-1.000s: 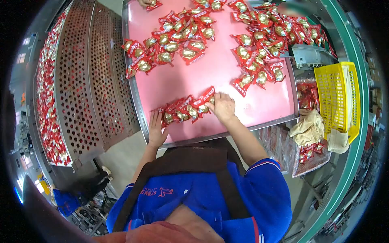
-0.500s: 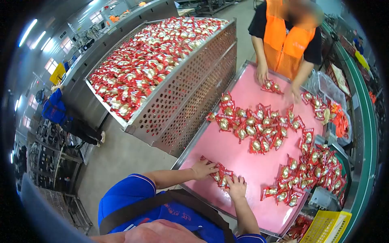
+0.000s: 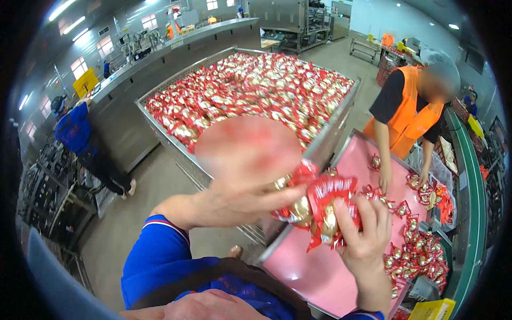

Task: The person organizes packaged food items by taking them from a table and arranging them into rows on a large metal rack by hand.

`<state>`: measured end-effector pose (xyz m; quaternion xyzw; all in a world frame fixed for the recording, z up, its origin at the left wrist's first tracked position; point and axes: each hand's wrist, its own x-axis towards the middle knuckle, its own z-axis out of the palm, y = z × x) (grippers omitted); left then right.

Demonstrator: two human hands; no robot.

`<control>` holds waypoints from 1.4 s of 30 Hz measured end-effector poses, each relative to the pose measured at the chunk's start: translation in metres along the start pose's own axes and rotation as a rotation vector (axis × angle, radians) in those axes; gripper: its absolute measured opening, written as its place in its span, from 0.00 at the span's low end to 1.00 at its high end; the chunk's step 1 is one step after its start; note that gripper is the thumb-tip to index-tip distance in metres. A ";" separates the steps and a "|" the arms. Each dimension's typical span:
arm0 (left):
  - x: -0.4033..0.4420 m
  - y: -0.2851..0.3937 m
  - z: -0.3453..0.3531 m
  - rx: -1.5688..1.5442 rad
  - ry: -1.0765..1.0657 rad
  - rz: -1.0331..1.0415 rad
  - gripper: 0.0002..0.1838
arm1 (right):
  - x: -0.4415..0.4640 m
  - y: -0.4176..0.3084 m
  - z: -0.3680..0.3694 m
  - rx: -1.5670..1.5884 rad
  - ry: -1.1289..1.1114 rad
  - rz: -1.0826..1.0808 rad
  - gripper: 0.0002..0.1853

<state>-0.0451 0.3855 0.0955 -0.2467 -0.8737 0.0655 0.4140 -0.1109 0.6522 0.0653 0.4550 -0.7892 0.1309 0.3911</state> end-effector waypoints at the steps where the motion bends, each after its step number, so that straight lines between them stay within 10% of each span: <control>1: -0.010 -0.032 -0.012 0.060 0.008 0.005 0.22 | 0.032 -0.016 0.012 -0.007 0.036 -0.017 0.31; 14: -0.142 -0.459 0.091 -0.128 -0.014 -0.292 0.33 | 0.353 -0.115 0.336 0.069 -0.190 0.183 0.38; 23: -0.175 -0.515 0.200 -0.463 -0.866 -0.593 0.38 | 0.363 -0.104 0.439 0.285 -0.854 0.468 0.44; 29: -0.169 -0.507 0.193 -0.339 -0.950 -0.583 0.39 | 0.372 -0.122 0.431 0.199 -0.950 0.534 0.39; 34: -0.210 -0.534 0.225 -0.450 -0.602 -0.406 0.35 | 0.358 -0.125 0.425 0.205 -0.686 0.462 0.43; 38: -0.202 -0.542 0.186 -0.575 -0.261 -0.361 0.28 | 0.349 -0.133 0.316 0.044 -0.639 0.096 0.26; 42: -0.152 -0.471 0.083 -0.999 0.154 -0.727 0.26 | 0.285 -0.103 0.187 -0.132 -0.329 0.063 0.15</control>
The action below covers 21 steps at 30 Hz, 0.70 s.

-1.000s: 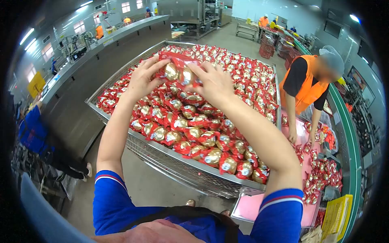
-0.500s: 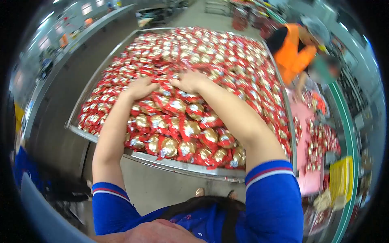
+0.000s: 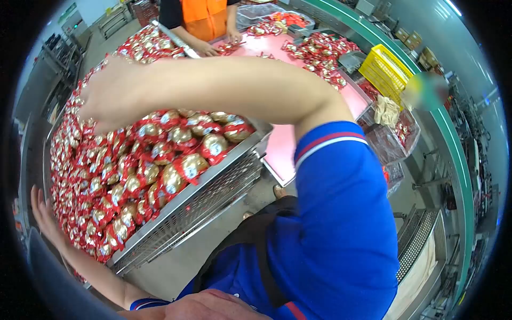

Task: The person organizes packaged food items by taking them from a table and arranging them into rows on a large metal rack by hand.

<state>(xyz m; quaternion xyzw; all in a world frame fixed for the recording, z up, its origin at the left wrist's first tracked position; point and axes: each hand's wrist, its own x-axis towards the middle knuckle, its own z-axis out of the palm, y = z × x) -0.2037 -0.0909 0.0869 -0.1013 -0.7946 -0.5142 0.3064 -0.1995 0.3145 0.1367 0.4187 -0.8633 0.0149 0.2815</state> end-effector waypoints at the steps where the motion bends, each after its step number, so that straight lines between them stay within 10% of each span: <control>1: -0.016 0.031 0.007 -0.032 0.017 0.131 0.26 | -0.034 0.021 -0.015 -0.044 0.128 0.022 0.14; 3: -0.050 0.095 0.026 -0.006 0.083 0.062 0.27 | -0.106 0.054 -0.050 0.006 0.089 0.358 0.19; 5: -0.081 0.094 0.010 -0.027 -0.380 0.569 0.31 | -0.192 0.111 -0.054 -0.136 0.202 0.522 0.20; 11: -0.178 0.155 0.208 -0.751 -1.486 0.576 0.32 | -0.511 0.205 0.001 -0.097 0.059 1.243 0.15; 15: -0.269 0.167 0.359 -0.982 -1.481 0.238 0.33 | -0.720 0.247 0.105 -0.118 -0.421 1.412 0.12; 21: -0.306 0.148 0.575 -0.504 -1.337 -0.337 0.22 | -0.788 0.252 0.163 0.020 -0.405 1.123 0.20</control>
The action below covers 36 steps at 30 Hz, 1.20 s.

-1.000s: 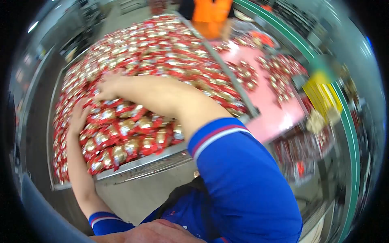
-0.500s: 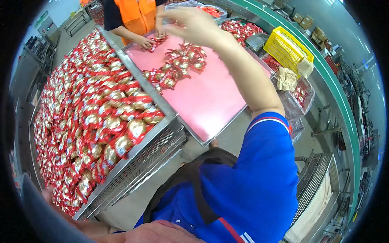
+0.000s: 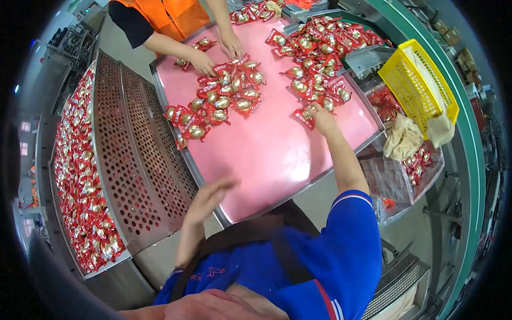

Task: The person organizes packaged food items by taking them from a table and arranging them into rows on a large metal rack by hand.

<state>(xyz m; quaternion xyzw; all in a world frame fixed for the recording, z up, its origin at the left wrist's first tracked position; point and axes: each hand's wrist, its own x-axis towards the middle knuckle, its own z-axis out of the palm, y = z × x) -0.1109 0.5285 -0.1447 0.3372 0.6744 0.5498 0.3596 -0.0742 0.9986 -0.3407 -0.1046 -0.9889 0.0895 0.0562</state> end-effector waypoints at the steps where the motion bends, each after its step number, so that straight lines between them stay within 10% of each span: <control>1: 0.036 -0.026 0.001 0.140 0.109 0.012 0.20 | 0.006 0.005 0.009 0.082 0.005 -0.031 0.20; 8: 0.252 -0.160 -0.042 1.094 0.356 0.281 0.22 | 0.054 -0.024 -0.004 -0.149 -0.360 0.008 0.11; 11: 0.289 -0.185 -0.048 1.142 0.386 -0.096 0.26 | 0.040 -0.051 -0.030 -0.065 -0.374 0.092 0.17; 13: 0.292 -0.180 -0.045 1.042 0.295 -0.279 0.27 | 0.018 -0.048 0.000 0.021 -0.044 0.081 0.22; 16: 0.259 -0.156 -0.023 0.913 0.205 -0.475 0.26 | -0.007 -0.053 0.012 0.421 -0.005 0.463 0.25; 21: 0.192 -0.142 0.030 0.841 0.368 -0.581 0.31 | -0.012 -0.126 0.016 0.638 -0.060 0.469 0.32; 26: 0.164 -0.183 0.044 0.654 0.554 -0.246 0.30 | 0.017 -0.157 0.003 0.384 -0.499 0.233 0.29; 30: 0.154 -0.156 0.036 0.435 0.399 -0.374 0.28 | 0.048 -0.072 -0.020 -0.078 0.278 0.331 0.16; 36: 0.159 -0.179 0.048 0.378 0.542 -0.130 0.26 | 0.044 -0.034 -0.017 0.069 -0.067 0.474 0.19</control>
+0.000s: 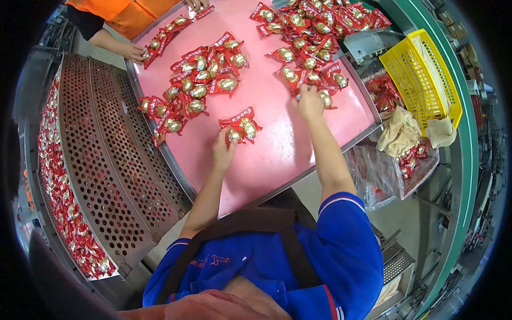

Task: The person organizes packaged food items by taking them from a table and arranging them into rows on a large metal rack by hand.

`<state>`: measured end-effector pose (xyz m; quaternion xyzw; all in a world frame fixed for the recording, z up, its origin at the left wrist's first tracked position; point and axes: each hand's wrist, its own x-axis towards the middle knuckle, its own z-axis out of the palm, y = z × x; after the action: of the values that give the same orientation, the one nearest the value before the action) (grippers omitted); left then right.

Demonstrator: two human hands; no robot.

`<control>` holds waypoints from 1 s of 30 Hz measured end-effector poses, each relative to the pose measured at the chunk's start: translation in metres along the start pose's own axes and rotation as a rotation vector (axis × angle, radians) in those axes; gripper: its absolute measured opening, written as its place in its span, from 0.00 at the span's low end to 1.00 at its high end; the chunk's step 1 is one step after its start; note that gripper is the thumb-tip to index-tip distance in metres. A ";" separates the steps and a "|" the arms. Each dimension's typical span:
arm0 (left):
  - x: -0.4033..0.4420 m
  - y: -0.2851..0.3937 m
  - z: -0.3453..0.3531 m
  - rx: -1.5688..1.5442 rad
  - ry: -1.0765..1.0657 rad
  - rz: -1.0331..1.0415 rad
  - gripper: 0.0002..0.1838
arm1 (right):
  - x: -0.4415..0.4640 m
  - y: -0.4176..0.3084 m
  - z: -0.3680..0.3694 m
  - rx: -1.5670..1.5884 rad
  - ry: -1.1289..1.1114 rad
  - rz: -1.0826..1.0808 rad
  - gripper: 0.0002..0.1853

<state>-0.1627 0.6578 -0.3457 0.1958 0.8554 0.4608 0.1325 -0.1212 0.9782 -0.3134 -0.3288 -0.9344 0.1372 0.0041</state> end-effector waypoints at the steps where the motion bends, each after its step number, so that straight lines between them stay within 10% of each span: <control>1: -0.001 -0.005 0.003 0.017 0.028 0.028 0.26 | -0.017 -0.011 0.007 0.145 -0.022 0.033 0.19; 3: -0.002 -0.018 0.015 0.039 0.078 0.096 0.25 | -0.061 -0.036 0.022 0.566 0.115 -0.337 0.16; 8: 0.001 -0.009 -0.002 -0.002 -0.031 -0.014 0.26 | -0.089 -0.055 0.035 0.193 -0.179 -0.468 0.27; 10: 0.000 -0.015 -0.011 -0.020 -0.035 -0.074 0.26 | -0.068 -0.049 -0.010 0.396 -0.469 -0.349 0.27; 15: 0.063 0.013 -0.031 0.159 0.145 0.171 0.25 | 0.047 -0.029 -0.002 0.216 0.173 -0.004 0.25; 18: 0.124 0.026 -0.012 0.205 0.072 0.301 0.29 | 0.090 -0.018 0.034 0.025 -0.104 0.088 0.28; 21: 0.157 0.023 0.003 0.335 0.058 0.096 0.31 | 0.068 -0.018 -0.002 0.209 -0.329 -0.242 0.28; 23: 0.168 0.006 0.002 0.367 -0.016 0.036 0.31 | 0.022 -0.002 -0.011 0.400 -0.069 -0.587 0.27; 30: 0.172 0.012 0.014 0.529 -0.013 0.104 0.16 | -0.030 0.012 0.004 0.116 -0.107 -0.674 0.18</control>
<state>-0.3075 0.7521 -0.3511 0.2702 0.9340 0.2261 0.0586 -0.0908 0.9676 -0.3179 0.0067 -0.9800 0.1982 0.0190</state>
